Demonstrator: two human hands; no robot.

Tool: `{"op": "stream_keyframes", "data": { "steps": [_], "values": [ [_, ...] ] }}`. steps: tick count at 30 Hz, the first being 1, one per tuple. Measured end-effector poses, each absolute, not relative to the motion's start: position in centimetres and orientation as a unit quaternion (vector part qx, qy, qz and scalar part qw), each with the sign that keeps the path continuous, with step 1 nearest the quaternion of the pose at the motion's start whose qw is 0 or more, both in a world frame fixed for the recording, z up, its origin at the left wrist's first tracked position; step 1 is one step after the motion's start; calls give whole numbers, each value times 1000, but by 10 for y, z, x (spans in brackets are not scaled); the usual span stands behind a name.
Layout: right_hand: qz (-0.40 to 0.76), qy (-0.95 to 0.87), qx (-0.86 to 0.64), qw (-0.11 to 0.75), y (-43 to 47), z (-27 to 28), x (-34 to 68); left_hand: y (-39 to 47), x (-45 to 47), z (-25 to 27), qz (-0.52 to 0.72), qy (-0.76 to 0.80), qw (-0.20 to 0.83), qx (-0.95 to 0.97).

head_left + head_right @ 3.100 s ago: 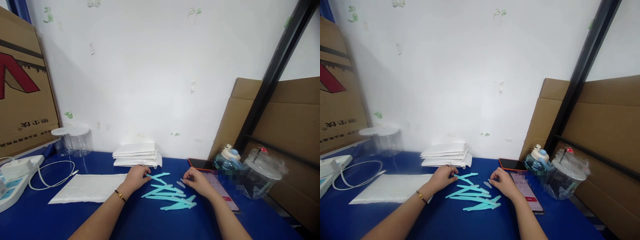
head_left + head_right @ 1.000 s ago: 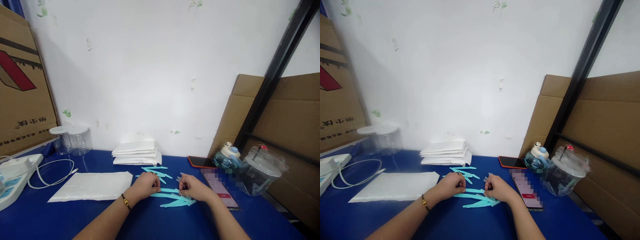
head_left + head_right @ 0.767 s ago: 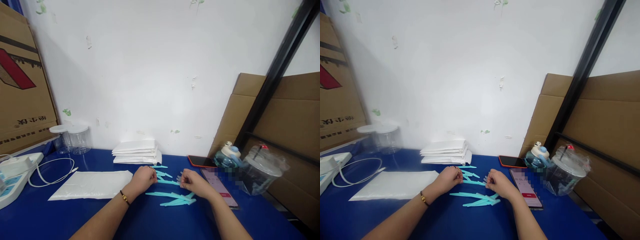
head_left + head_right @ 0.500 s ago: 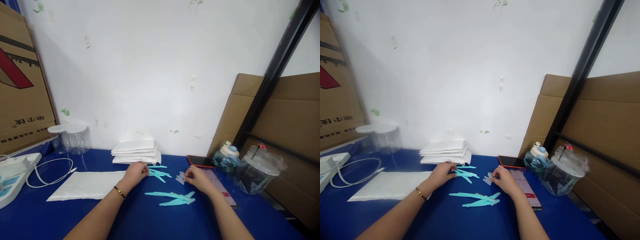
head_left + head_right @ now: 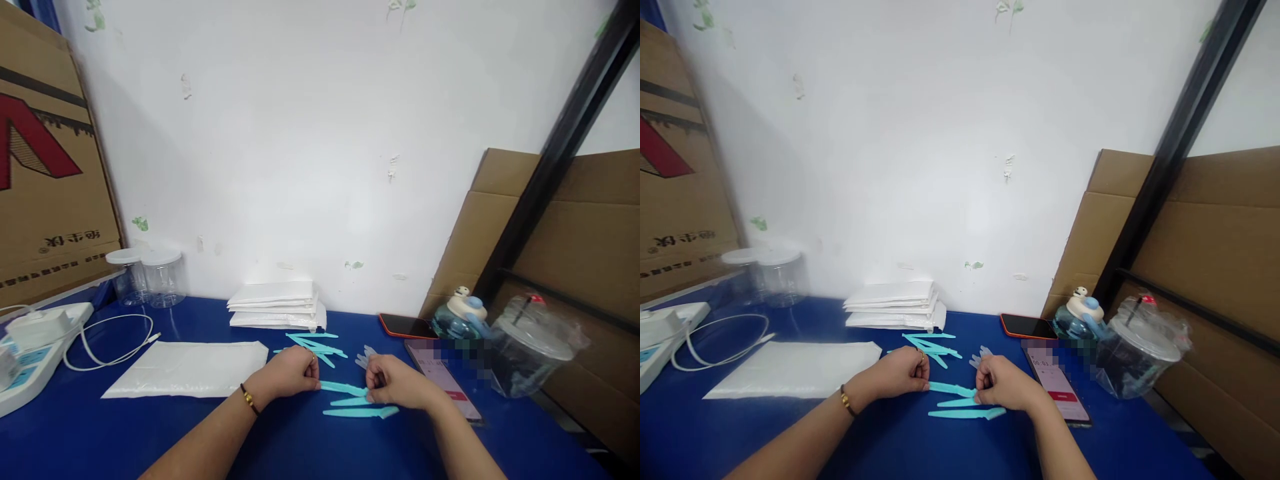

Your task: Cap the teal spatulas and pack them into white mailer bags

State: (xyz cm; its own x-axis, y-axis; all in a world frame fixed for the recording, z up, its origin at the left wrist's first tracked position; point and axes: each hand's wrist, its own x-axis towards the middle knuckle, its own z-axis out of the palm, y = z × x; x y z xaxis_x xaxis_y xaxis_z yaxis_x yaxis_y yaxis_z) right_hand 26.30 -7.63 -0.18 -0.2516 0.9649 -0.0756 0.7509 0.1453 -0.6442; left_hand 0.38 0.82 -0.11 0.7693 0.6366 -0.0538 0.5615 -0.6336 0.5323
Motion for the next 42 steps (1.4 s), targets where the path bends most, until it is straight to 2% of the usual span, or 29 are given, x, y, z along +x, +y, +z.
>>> {"op": "stream_keyframes", "data": {
  "steps": [6,13,17,20,27,32,37,42],
  "values": [
    [268,-722,-590,243,-69,-2,268,22,3,2,107,351,275,889],
    [178,-668,-670,272,-56,-17,294,57,-20,-3,130,436,235,859],
    [132,-684,-661,278,-55,-16,283,56,-22,-3,147,458,211,851],
    [155,-717,-626,264,-60,-12,263,43,-16,1,171,431,191,865],
    [188,-740,-610,212,-65,-13,235,13,3,1,98,342,205,912],
    [176,-745,-601,227,-65,-7,249,22,1,2,109,367,166,909],
    [106,-684,-678,245,-57,-11,280,47,-13,0,133,421,127,888],
    [131,-670,-689,244,-62,-8,294,43,-10,1,187,424,126,877]
  ]
}}
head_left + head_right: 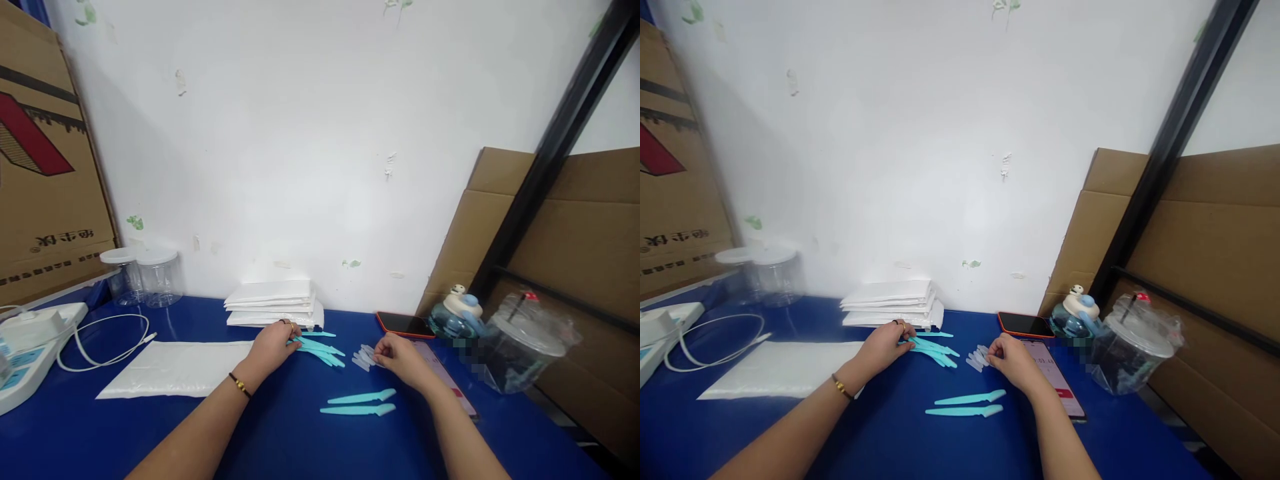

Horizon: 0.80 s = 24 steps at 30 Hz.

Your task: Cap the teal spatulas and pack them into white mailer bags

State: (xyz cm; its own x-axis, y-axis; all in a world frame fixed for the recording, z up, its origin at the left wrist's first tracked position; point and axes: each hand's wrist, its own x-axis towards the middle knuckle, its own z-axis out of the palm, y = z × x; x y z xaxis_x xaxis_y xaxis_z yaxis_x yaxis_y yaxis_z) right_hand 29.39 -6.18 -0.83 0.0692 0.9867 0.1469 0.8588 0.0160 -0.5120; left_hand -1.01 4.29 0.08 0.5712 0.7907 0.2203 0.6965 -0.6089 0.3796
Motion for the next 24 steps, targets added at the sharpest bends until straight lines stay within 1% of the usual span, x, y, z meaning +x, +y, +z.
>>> {"op": "stream_keyframes", "data": {
  "steps": [2,4,6,8,12,16,20,24],
  "values": [
    [190,-685,-666,226,-69,-4,297,34,-5,4,218,409,143,875],
    [254,-703,-640,179,-75,1,298,25,0,6,210,381,175,883],
    [285,-712,-627,136,-79,5,296,16,6,6,182,352,207,894],
    [295,-714,-624,120,-81,8,290,8,11,3,166,332,224,901],
    [328,-702,-617,138,-78,8,272,-4,17,-5,153,297,227,915],
    [346,-704,-590,191,-74,2,262,-8,21,-4,131,290,201,926],
    [310,-703,-597,231,-71,0,269,3,15,2,120,336,163,920],
    [229,-672,-661,243,-69,5,283,23,1,4,124,414,118,894]
  ]
}}
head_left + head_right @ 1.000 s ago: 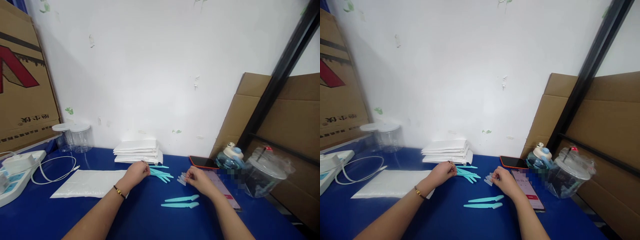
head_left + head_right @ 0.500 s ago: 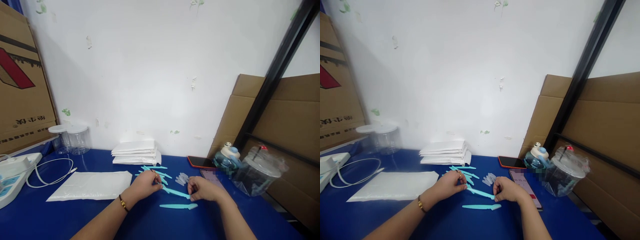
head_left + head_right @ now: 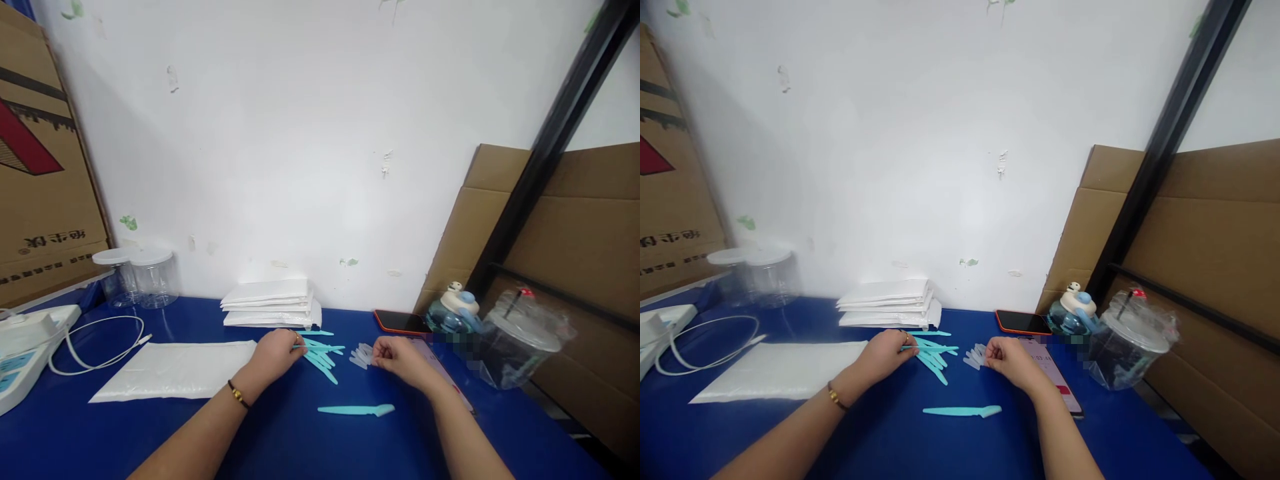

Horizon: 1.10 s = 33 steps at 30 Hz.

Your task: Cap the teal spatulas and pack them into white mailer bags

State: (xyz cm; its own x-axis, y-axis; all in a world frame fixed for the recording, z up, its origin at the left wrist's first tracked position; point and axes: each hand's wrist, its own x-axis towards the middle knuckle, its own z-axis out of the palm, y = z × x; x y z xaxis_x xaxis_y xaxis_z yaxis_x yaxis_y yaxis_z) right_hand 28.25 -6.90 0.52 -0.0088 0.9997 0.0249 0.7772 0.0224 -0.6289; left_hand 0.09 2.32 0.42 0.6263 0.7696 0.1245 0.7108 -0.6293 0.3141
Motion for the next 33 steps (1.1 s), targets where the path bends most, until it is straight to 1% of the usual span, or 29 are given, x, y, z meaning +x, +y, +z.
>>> {"op": "stream_keyframes", "data": {
  "steps": [3,5,7,8,10,13,15,17,22,27,30,33],
  "values": [
    [174,-666,-686,237,-73,10,288,33,-6,1,141,416,91,894],
    [211,-678,-671,212,-77,13,289,33,-6,1,168,414,75,892],
    [287,-697,-637,161,-83,14,288,28,-3,2,200,413,70,886],
    [313,-707,-621,132,-84,14,286,24,-1,4,207,410,80,885],
    [322,-724,-603,88,-87,12,280,14,4,7,195,384,125,894],
    [301,-740,-598,67,-86,8,269,-6,12,8,142,305,188,923],
    [290,-746,-594,73,-85,5,262,-16,17,5,118,253,193,941],
    [278,-754,-590,84,-84,2,258,-23,22,1,103,234,180,950],
    [259,-764,-581,111,-82,-1,250,-25,28,-9,112,261,137,949],
    [280,-764,-567,128,-82,6,247,-25,31,-4,121,269,113,949],
    [255,-759,-579,157,-84,15,256,-20,28,6,133,294,99,941],
    [209,-723,-633,180,-84,20,276,-8,17,16,156,343,99,921]
  ]
}}
